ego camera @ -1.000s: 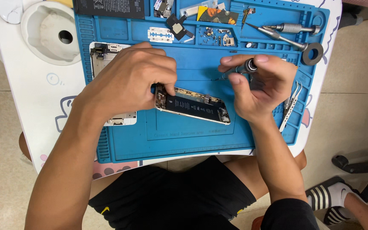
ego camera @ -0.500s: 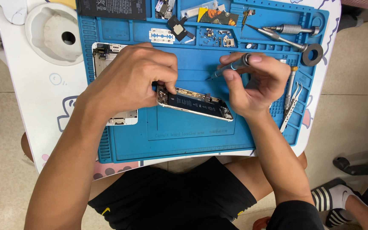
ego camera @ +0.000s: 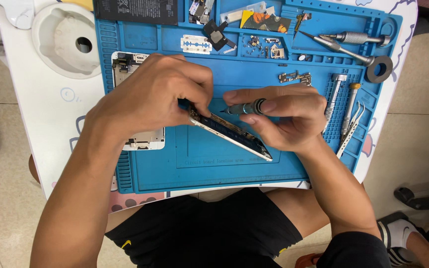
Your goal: The person is repairing a mobile phone by removing and reinstalling internal components using a screwdriver and tweezers on a dedicated workstation mat.
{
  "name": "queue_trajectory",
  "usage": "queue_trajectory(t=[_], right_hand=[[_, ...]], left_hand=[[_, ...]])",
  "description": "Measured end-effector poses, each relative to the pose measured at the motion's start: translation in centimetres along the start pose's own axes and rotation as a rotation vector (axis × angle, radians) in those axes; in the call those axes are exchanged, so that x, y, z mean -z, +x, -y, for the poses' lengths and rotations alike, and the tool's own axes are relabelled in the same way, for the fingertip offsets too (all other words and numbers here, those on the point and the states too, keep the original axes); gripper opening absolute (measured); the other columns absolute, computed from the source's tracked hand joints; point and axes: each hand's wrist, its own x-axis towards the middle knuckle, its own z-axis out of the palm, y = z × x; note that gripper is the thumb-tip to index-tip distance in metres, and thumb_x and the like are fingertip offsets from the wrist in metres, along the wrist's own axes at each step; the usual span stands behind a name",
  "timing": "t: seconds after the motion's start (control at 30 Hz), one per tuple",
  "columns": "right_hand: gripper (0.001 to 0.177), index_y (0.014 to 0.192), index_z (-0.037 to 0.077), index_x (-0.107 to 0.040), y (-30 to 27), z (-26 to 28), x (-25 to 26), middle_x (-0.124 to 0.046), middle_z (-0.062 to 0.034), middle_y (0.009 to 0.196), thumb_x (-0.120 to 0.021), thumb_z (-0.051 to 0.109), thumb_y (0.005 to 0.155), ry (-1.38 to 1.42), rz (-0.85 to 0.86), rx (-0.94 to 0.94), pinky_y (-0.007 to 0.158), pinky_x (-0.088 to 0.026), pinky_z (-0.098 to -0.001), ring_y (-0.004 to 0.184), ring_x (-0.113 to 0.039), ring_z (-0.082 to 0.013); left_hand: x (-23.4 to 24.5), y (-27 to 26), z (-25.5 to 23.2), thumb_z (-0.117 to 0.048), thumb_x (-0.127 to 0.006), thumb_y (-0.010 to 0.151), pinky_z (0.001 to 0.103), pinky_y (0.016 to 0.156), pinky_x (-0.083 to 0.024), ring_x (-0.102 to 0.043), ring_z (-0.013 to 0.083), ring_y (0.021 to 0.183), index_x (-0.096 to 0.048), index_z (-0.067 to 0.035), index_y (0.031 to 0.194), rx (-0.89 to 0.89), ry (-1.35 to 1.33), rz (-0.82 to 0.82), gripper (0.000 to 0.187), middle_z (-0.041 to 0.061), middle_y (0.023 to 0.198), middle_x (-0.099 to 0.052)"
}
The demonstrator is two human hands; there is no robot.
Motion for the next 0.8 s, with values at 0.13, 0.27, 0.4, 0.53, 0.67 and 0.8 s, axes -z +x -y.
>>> queue_trajectory(t=[0.13, 0.27, 0.4, 0.53, 0.67, 0.8], right_hand=[[0.034, 0.120, 0.013, -0.043, -1.2, -0.6, -0.5, -0.072, -0.0288, 0.104, -0.070, 0.006, 0.101, -0.007, -0.066, -0.011, 0.066, -0.067, -0.0364, 0.094, -0.081, -0.0394], [0.031, 0.114, 0.010, -0.043, -1.7, -0.9, -1.0, -0.070, -0.0220, 0.087, -0.069, 0.001, 0.099, 0.031, -0.109, -0.014, 0.062, -0.068, -0.0393, 0.094, -0.079, -0.0451], [0.028, 0.115, 0.007, -0.042, -1.8, -0.9, -1.3, -0.069, -0.0291, 0.089, -0.065, 0.000, 0.101, 0.080, -0.131, -0.006, 0.065, -0.071, -0.0452, 0.092, -0.078, -0.0463], [0.024, 0.116, 0.009, -0.044, -2.0, -0.7, -1.6, -0.072, -0.0224, 0.091, -0.065, 0.006, 0.104, 0.021, -0.122, 0.019, 0.062, -0.067, -0.0368, 0.096, -0.079, -0.0399], [0.024, 0.115, 0.008, -0.049, -2.0, -0.7, -1.5, -0.078, -0.0200, 0.094, -0.069, 0.006, 0.102, -0.059, -0.102, 0.023, 0.055, -0.054, -0.0281, 0.097, -0.081, -0.0313], [0.026, 0.116, 0.008, -0.048, -2.0, -0.5, -1.5, -0.077, -0.0183, 0.091, -0.070, 0.004, 0.102, -0.034, -0.073, 0.025, 0.058, -0.056, -0.0291, 0.101, -0.080, -0.0331]], left_hand=[[0.7, 0.2, -0.5, -0.023, -0.092, 0.080, 0.038, 0.077, -0.042, -0.065, 0.0148, 0.067, -0.081, -0.018, 0.082, 0.012, -0.061, 0.076, 0.012, -0.008, 0.085, -0.072], [0.8, 0.3, -0.8, -0.016, -0.085, 0.084, 0.038, 0.077, -0.043, -0.066, 0.0174, 0.073, -0.083, -0.019, 0.092, 0.019, -0.042, 0.093, 0.008, -0.007, 0.091, -0.073], [0.9, 0.3, -1.0, -0.009, -0.086, 0.083, 0.037, 0.076, -0.043, -0.065, 0.0162, 0.075, -0.083, -0.018, 0.094, 0.045, -0.065, 0.078, 0.014, -0.005, 0.091, -0.068], [0.6, 0.2, -0.8, -0.010, -0.087, 0.082, 0.037, 0.079, -0.043, -0.065, 0.0160, 0.075, -0.083, -0.016, 0.091, 0.039, -0.059, 0.081, 0.012, -0.005, 0.088, -0.068], [0.5, 0.0, -0.4, -0.004, -0.086, 0.075, 0.040, 0.091, -0.040, -0.060, 0.0192, 0.078, -0.084, -0.021, 0.092, 0.060, -0.025, 0.116, 0.025, -0.007, 0.085, -0.065], [0.5, -0.2, -0.4, -0.002, -0.086, 0.075, 0.038, 0.086, -0.039, -0.059, 0.0177, 0.074, -0.084, -0.022, 0.091, 0.071, -0.016, 0.114, 0.026, -0.007, 0.080, -0.059]])
